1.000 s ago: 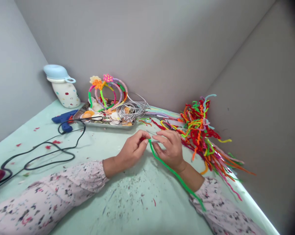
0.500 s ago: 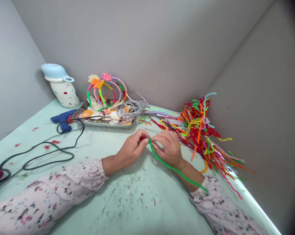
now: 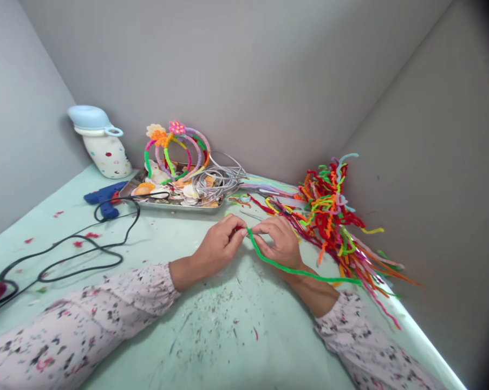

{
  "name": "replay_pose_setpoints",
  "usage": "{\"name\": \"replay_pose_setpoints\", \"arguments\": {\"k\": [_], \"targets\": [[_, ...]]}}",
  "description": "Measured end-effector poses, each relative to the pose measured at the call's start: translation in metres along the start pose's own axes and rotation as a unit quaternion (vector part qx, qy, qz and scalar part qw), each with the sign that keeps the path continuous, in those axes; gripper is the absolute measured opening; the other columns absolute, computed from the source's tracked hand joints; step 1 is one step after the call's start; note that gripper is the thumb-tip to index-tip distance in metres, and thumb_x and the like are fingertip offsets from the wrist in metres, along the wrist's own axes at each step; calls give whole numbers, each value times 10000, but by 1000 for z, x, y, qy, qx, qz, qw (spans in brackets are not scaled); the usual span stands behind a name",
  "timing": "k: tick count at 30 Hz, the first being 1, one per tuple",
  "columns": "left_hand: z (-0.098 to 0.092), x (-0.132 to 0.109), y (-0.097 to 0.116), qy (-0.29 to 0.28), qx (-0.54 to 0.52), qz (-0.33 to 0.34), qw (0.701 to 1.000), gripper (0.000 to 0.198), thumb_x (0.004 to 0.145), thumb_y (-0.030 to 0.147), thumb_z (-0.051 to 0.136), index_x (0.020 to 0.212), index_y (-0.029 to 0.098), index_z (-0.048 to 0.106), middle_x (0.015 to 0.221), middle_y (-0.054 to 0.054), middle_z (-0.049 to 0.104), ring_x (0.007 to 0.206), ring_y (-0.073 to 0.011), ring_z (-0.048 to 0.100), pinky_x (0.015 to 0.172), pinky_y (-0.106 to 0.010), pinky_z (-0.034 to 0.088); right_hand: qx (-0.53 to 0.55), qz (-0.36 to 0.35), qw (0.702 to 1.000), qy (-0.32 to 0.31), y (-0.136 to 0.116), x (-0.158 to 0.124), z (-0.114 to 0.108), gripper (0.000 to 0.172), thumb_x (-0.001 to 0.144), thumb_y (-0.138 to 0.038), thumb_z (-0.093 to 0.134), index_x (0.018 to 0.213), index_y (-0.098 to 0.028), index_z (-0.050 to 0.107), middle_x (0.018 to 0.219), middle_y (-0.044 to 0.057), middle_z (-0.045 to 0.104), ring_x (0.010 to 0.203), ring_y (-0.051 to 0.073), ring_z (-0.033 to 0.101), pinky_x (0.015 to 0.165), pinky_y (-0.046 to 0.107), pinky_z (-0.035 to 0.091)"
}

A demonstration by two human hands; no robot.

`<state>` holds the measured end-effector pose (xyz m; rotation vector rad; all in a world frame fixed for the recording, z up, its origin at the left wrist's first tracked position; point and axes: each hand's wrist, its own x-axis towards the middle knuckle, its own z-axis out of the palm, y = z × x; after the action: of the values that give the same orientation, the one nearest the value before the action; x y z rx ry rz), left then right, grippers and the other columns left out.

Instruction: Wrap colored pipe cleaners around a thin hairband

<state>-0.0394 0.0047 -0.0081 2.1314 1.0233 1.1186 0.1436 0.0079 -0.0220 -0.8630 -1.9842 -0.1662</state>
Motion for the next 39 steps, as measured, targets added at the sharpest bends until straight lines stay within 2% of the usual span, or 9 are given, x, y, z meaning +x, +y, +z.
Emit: {"name": "replay_pose_setpoints", "arguments": {"k": [8, 13, 24, 29, 35, 39], "targets": [[0, 0, 0, -9, 9, 9, 1000, 132, 919, 226, 437, 857, 172, 540, 791, -18, 538, 747, -153, 492, 684, -271, 370, 62, 60, 996, 14, -6, -1, 0, 32, 824, -204, 635, 836, -231, 622, 779, 13, 646, 761, 176, 593, 712, 345, 483], [1, 0, -1, -13, 7, 18, 1000, 135, 922, 226, 434, 861, 172, 542, 802, -25, 543, 763, -158, 493, 696, -275, 371, 107, 107, 988, -21, -8, -1, -3, 57, 814, -233, 658, 838, -222, 607, 790, 17, 624, 769, 174, 587, 707, 335, 482], [1, 0, -2, -26, 3, 20, 999, 125, 910, 198, 439, 855, 168, 546, 788, -21, 526, 762, -157, 487, 705, -277, 373, 241, 227, 942, -53, -8, -1, 0, 59, 778, -241, 678, 768, -202, 635, 731, -8, 618, 723, 154, 602, 707, 307, 480], [2, 0, -4, -25, 3, 17, 1000, 131, 912, 212, 437, 852, 173, 547, 791, -22, 537, 766, -161, 492, 697, -276, 374, 240, 229, 941, -60, -7, 0, -1, 67, 779, -258, 670, 761, -200, 640, 730, -4, 635, 713, 156, 608, 683, 298, 487], [3, 0, -5, -10, 3, -3, 1000, 127, 914, 233, 446, 860, 173, 545, 797, -20, 545, 761, -159, 495, 687, -275, 376, 192, 197, 959, -62, -7, 1, -2, 52, 824, -262, 623, 833, -212, 637, 795, 9, 650, 798, 177, 617, 779, 338, 482], [3, 0, -4, -11, 2, -5, 1000, 120, 911, 223, 450, 855, 167, 540, 792, -17, 539, 752, -152, 490, 688, -272, 376, 179, 193, 963, -58, -6, -1, -1, 69, 847, -264, 596, 841, -208, 635, 820, 20, 653, 821, 182, 605, 785, 337, 471]]}}
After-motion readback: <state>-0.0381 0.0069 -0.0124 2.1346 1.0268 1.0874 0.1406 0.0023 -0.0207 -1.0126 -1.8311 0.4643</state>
